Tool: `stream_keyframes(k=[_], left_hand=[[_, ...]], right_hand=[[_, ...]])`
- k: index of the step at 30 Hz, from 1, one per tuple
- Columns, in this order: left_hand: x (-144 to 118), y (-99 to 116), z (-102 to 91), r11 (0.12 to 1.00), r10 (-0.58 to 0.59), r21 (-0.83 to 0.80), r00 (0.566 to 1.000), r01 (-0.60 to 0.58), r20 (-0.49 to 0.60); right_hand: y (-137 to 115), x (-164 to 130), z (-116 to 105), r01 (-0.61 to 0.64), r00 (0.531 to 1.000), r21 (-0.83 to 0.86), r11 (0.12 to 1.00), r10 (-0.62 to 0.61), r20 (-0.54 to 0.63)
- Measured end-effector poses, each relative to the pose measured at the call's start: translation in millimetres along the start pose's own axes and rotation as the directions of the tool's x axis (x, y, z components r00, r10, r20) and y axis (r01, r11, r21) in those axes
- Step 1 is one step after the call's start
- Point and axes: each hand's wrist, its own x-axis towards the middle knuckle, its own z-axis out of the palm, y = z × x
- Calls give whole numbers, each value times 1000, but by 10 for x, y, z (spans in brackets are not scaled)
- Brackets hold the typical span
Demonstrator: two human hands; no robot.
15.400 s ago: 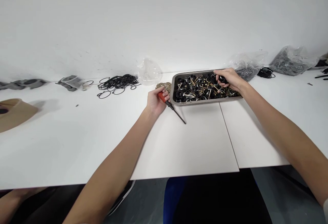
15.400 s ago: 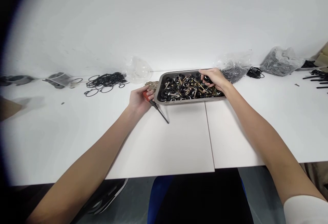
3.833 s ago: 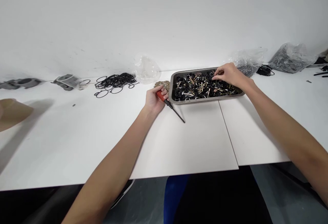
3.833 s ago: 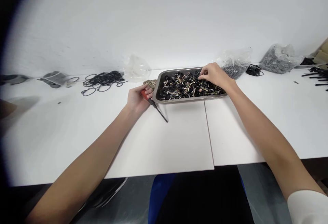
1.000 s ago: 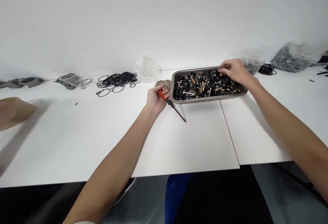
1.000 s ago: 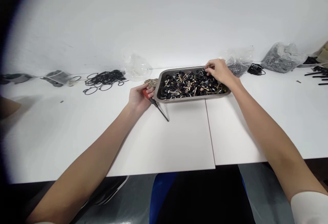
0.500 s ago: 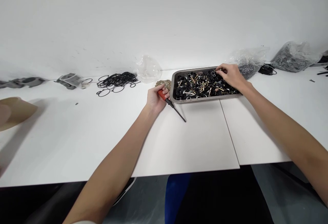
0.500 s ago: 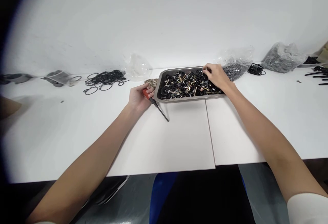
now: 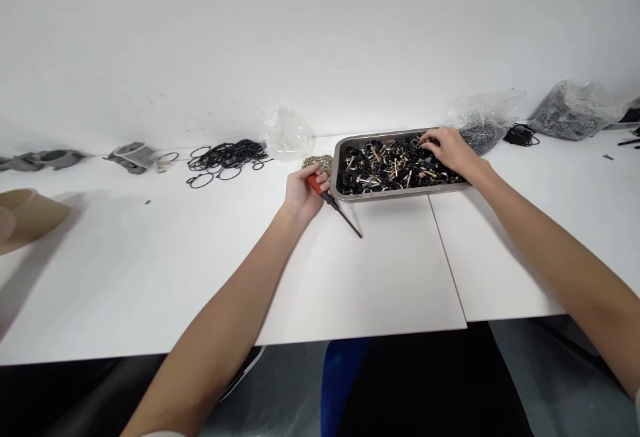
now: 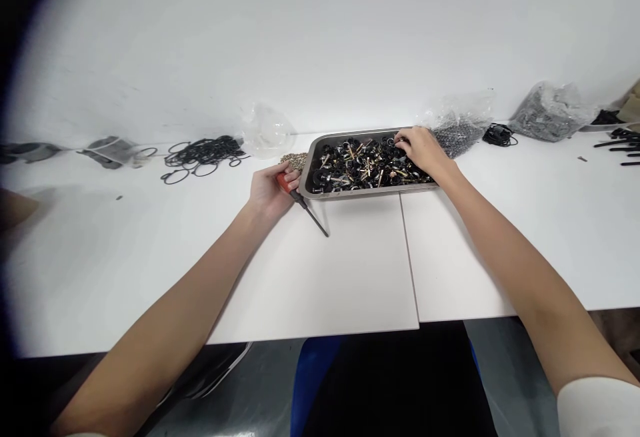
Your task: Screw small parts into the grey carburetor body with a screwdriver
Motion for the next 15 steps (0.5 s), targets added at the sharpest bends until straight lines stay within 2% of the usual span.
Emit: stream_keyframes(k=[6, 15], left_hand=[[-10, 1, 12, 1000, -2, 14, 1000, 2, -5], [-7, 7, 7, 1000, -8, 1, 1000, 8, -3]], right_hand=[[80, 14, 10, 18, 998, -124, 992, -25, -58], [166, 25, 39, 62, 998, -244, 968, -58, 22]])
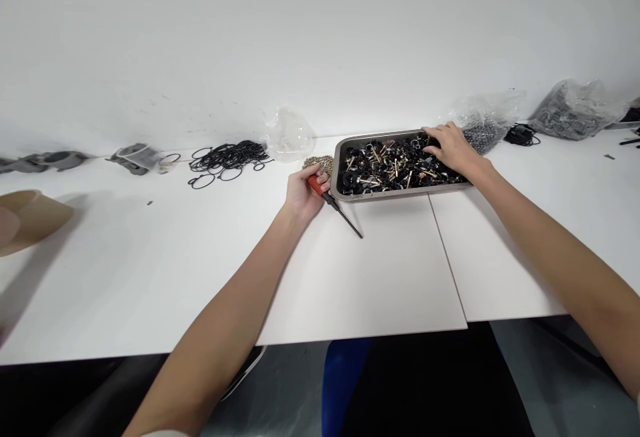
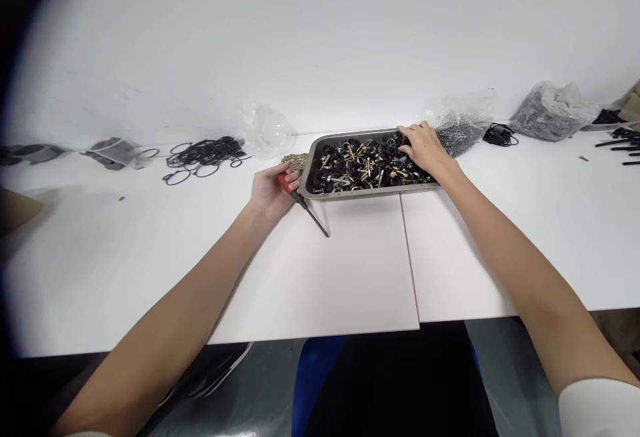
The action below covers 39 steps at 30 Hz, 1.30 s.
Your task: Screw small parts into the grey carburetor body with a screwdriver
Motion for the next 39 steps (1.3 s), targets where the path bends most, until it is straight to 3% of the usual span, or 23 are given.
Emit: stream_keyframes(k=[19, 26, 32, 39], left_hand=[[-11, 0, 10, 1000, 2, 18, 1000, -2, -3], [0, 1, -1, 1000, 2, 11, 1000, -2, -1], [15, -6, -29, 1000, 4, -2, 1000, -4, 12], [13, -9, -18, 1000, 0, -12, 1000, 0, 5]], right_hand=[[-122, -11, -69, -61, 998, 126, 990, 61, 7], [-80, -1, -69, -77, 995, 10, 997, 77, -60], [10, 9, -31, -42, 999, 5, 999, 42, -34], [-70, -17, -37, 27, 1000, -28, 999, -27, -16]])
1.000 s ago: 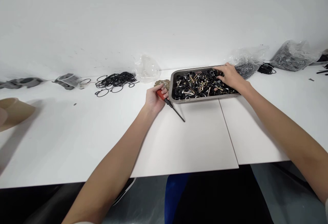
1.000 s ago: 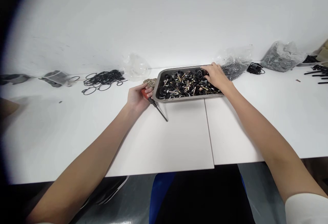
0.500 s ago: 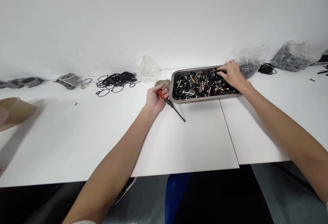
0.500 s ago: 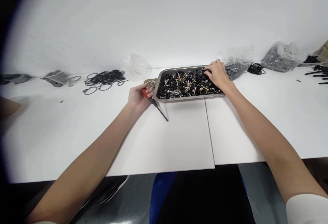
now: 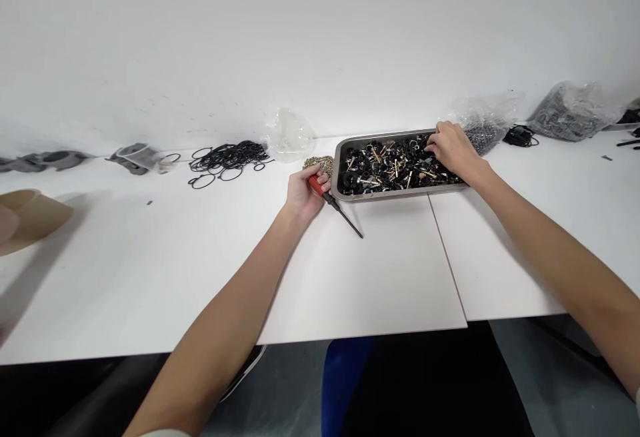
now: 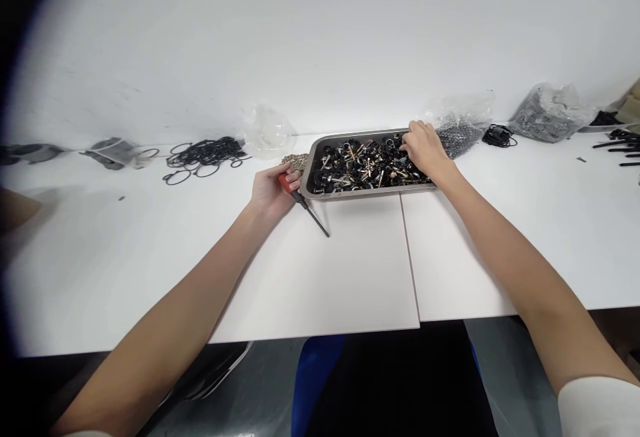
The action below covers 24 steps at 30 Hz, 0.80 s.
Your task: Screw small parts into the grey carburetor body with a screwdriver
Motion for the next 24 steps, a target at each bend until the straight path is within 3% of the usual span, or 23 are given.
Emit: stream_keyframes(k=[18, 24], left_hand=[[7, -1, -4, 1000, 4, -10, 1000, -3, 7], [12, -1, -11, 1000, 0, -4, 1000, 0, 1]], right_hand=[[59, 8, 60, 2, 1000, 29, 1000, -3, 22], [34, 10, 42, -64, 998, 64, 996, 64, 5]])
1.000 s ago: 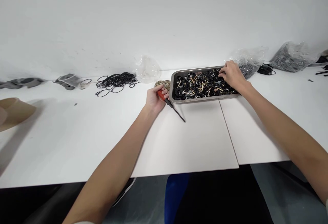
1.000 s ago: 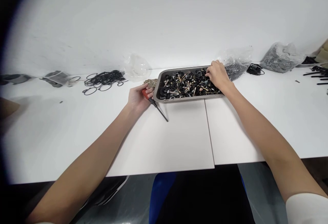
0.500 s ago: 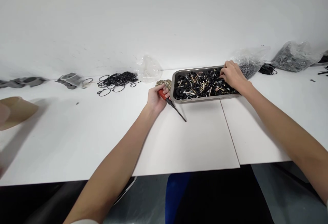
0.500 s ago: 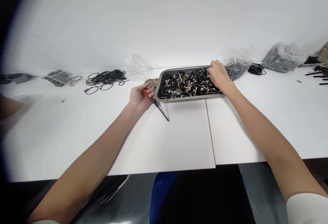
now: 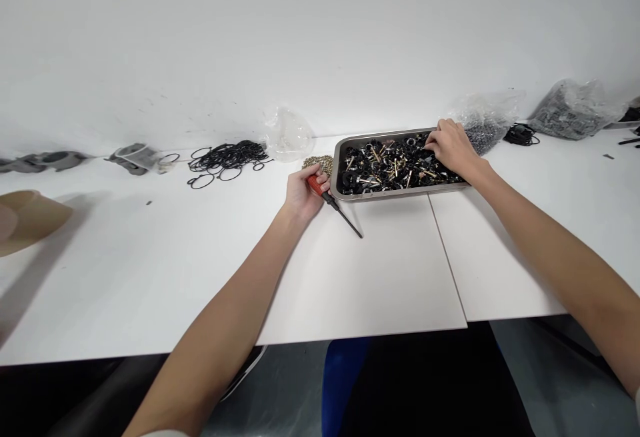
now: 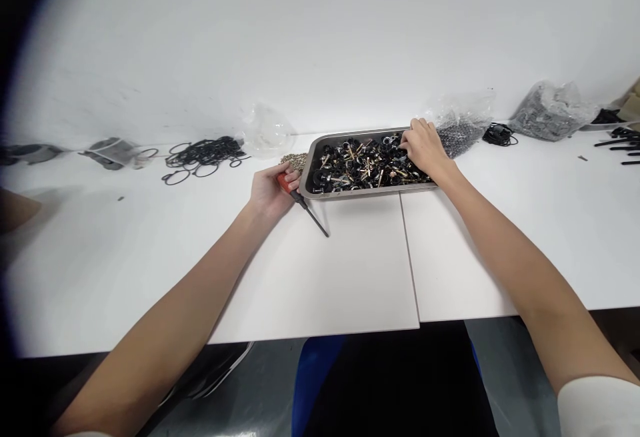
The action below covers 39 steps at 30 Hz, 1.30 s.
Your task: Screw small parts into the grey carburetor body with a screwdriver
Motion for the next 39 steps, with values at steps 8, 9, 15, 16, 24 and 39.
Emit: stream_keyframes(k=[8, 9, 15, 16, 24, 39], left_hand=[[-6, 2, 11, 1000, 2, 7, 1000, -2, 2], [-8, 2, 13, 1000, 2, 8, 1000, -2, 1], [-14, -1, 21, 1000, 5, 8, 1000, -5, -4], [-14, -1, 21, 1000, 6, 7, 1000, -6, -5], [-17, 1, 15, 1000, 3, 21, 1000, -3, -7], [-12, 5, 21, 1000, -2, 8, 1000, 2, 5]], right_hand=[[-83, 7, -23, -79, 995, 39, 996, 81, -55], [-89, 6, -21, -82, 995, 43, 996, 84, -52], [-89, 8, -15, -67, 994, 108, 992, 76, -75], [-92, 7, -21, -63, 994, 128, 990, 73, -82], [-175, 9, -156, -71, 992, 287, 955, 96, -75], [-254, 47, -356, -107, 992, 426, 898, 127, -18]])
